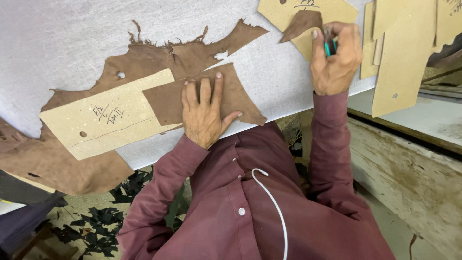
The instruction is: The person places cardboard templates onto a large piece of brown leather and uses a utility knife to cut along the template edges. They remove the templates, set aside the cut leather pieces, and repeat the process with additional templates.
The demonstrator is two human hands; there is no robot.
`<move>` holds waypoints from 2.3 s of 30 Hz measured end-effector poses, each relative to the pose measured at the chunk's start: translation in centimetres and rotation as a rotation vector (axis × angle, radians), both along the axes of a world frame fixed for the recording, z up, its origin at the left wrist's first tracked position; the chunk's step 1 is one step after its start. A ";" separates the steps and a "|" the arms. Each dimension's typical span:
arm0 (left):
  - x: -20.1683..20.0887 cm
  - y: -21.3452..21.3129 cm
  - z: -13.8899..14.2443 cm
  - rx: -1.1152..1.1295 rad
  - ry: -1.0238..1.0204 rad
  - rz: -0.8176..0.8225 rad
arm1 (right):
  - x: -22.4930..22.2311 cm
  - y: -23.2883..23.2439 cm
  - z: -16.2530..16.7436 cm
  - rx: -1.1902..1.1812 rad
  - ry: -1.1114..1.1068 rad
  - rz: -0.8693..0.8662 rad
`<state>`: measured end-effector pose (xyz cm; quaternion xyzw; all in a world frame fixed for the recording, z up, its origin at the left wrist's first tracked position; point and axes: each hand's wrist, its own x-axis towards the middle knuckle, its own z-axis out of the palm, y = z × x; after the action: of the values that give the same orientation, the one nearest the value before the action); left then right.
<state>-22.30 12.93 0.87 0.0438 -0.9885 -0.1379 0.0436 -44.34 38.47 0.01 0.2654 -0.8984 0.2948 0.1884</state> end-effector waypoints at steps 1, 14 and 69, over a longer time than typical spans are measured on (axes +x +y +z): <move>-0.2 0.0 0.0 -0.017 0.010 0.010 | 0.9 0.1 -0.1 -0.019 -0.007 0.004; -0.2 0.4 0.3 -0.080 0.003 0.065 | 6.8 3.5 0.9 0.067 -0.160 -0.173; 4.0 -15.8 12.0 0.899 -0.034 0.132 | 15.9 -8.2 2.9 -0.272 -0.723 0.040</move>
<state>-18.33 -2.85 12.83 0.1236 -0.8262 -0.5495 0.0127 -28.41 30.28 2.89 0.1346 -0.8541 0.4896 -0.1126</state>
